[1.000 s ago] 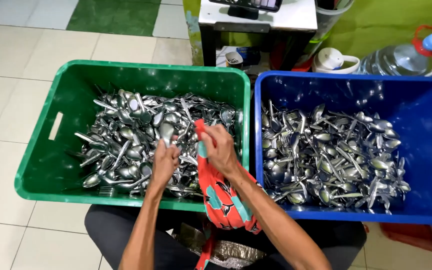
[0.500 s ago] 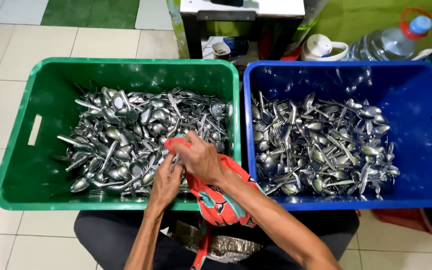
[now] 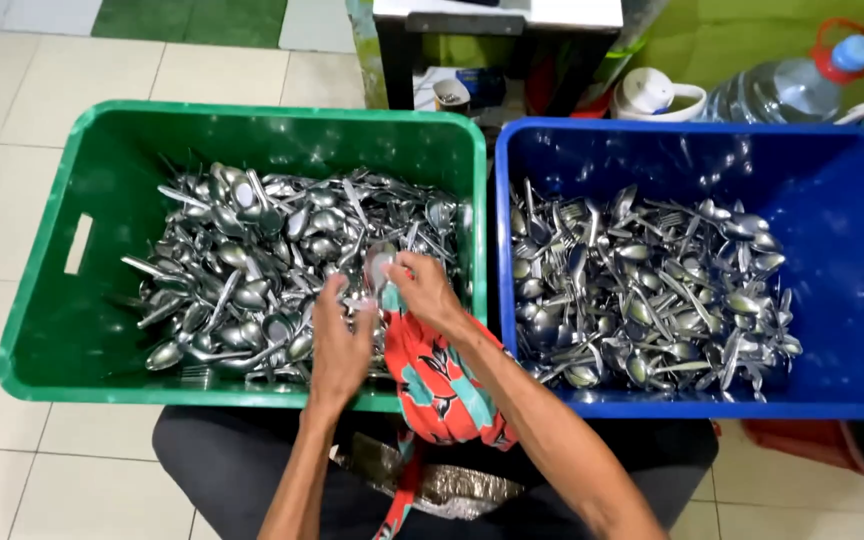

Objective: Wiping spoons with a cloth and placing them back into a container.

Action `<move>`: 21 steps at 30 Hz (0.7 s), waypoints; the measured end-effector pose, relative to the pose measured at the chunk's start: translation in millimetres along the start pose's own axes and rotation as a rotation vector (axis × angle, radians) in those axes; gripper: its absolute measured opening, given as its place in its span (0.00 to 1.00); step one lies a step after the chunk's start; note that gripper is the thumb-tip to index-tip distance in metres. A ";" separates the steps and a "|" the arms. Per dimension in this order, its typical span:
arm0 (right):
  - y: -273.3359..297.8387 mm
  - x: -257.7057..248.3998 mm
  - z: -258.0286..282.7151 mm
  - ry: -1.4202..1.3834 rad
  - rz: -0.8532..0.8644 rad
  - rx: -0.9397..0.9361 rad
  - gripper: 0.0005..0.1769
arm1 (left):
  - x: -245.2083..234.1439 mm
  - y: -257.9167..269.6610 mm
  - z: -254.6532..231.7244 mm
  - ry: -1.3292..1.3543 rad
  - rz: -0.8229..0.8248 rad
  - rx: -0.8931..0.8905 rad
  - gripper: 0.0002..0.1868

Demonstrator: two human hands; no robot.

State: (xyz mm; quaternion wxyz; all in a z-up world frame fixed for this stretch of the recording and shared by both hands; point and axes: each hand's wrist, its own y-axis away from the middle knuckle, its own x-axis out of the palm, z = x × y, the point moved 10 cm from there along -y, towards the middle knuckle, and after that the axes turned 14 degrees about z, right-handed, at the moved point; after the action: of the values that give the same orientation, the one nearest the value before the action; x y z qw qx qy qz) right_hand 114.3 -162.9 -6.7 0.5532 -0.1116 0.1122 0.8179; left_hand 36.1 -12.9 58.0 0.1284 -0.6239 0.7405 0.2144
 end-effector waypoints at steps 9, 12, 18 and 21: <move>13.1 11.6 37.2 -0.268 0.145 -0.015 0.03 | 27.0 -49.4 21.6 0.778 0.014 -0.047 0.30; -2.4 9.9 -13.1 -0.418 0.091 0.076 0.05 | -3.3 -31.7 -0.6 0.775 -0.009 -0.093 0.29; 1.8 -27.6 11.3 -0.360 0.012 -0.001 0.06 | 11.4 -41.7 38.6 0.639 0.090 0.037 0.23; 3.6 -46.2 21.7 -0.343 0.031 0.014 0.07 | -2.2 -47.9 29.2 0.629 0.122 0.140 0.20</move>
State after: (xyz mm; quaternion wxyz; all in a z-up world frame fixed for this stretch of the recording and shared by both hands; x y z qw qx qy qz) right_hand 126.5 -198.2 28.2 0.5524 0.0352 0.0234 0.8325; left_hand 81.1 -3.2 25.9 -0.0770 -0.6035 0.7930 -0.0331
